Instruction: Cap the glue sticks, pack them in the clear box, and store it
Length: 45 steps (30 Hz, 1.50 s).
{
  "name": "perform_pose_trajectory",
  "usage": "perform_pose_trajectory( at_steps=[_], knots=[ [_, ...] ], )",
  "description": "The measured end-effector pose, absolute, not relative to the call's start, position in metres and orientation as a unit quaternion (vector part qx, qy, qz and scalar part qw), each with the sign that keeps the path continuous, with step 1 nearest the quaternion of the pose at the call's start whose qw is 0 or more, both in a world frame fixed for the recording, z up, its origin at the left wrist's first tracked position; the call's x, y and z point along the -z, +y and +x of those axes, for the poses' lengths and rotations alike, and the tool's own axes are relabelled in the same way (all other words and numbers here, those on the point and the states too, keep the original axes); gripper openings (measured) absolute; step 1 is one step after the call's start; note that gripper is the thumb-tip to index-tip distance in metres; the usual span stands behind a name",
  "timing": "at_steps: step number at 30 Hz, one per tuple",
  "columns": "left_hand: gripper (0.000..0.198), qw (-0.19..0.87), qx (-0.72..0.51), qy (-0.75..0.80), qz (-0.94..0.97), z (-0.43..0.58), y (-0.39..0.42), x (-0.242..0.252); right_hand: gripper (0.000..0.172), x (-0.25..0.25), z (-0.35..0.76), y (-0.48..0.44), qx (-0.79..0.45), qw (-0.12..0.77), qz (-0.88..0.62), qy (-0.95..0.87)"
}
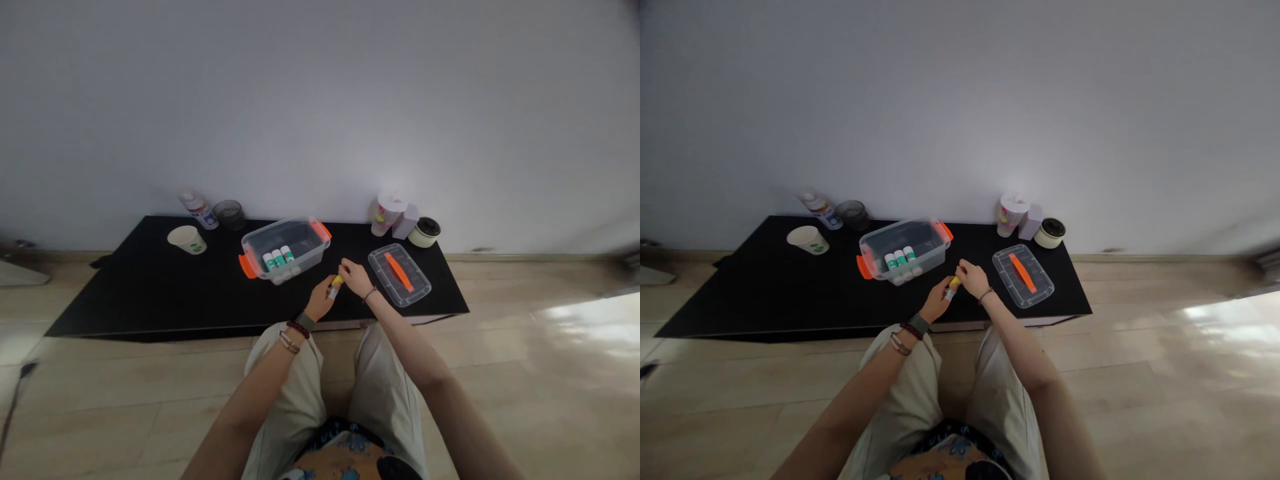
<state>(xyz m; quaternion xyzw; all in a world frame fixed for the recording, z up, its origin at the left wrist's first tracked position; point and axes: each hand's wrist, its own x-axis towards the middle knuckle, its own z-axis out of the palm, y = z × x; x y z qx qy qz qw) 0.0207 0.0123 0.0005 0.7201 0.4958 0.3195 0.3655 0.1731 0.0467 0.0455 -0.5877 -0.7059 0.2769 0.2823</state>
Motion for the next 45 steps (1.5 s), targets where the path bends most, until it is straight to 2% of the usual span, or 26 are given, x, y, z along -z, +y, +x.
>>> perform_pose_trajectory(
  at_steps=[7, 13, 16, 19, 21, 23, 25, 29, 36, 39, 45],
  knots=[
    [0.033, 0.246, -0.264, 0.527, 0.769, 0.024, 0.008, -0.003, 0.025, -0.045, 0.167, 0.042, -0.26, 0.253, -0.668, -0.649],
    [0.034, 0.235, -0.263, 0.549, 0.758, 0.027, 0.003, -0.004, 0.019, -0.052, 0.159, 0.038, -0.248, 0.214, -0.718, -0.614],
    [0.031, 0.293, -0.323, 0.515, 0.738, 0.028, 0.006, -0.001, 0.022, -0.056, 0.162, 0.039, -0.253, 0.208, -0.711, -0.622],
    [0.036, 0.438, -0.373, 0.446, 0.686, 0.029, 0.015, 0.004, 0.028, -0.06, 0.17, 0.041, -0.255, 0.222, -0.661, -0.669],
    [0.042, 0.537, -0.378, 0.399, 0.64, 0.03, 0.022, 0.006, 0.024, -0.062, 0.176, 0.042, -0.249, 0.239, -0.606, -0.717],
    [0.045, 0.579, -0.381, 0.376, 0.615, 0.03, 0.026, 0.007, 0.019, -0.063, 0.18, 0.043, -0.241, 0.25, -0.562, -0.751],
    [0.042, 0.556, -0.38, 0.383, 0.632, 0.028, 0.025, 0.005, 0.016, -0.062, 0.181, 0.043, -0.236, 0.247, -0.551, -0.761],
    [0.032, 0.443, -0.358, 0.44, 0.694, 0.023, 0.017, -0.001, 0.018, -0.06, 0.177, 0.043, -0.237, 0.228, -0.579, -0.746],
    [0.034, 0.313, -0.304, 0.523, 0.732, 0.021, 0.012, -0.002, 0.023, -0.056, 0.164, 0.044, -0.227, 0.229, -0.646, -0.692],
    [0.032, 0.293, -0.278, 0.52, 0.752, 0.019, 0.013, -0.002, 0.028, -0.049, 0.167, 0.04, -0.27, 0.264, -0.642, -0.667],
    [0.031, 0.328, -0.265, 0.472, 0.774, 0.019, 0.013, 0.001, 0.038, -0.027, 0.188, 0.018, -0.369, 0.346, -0.58, -0.639]
  ],
)
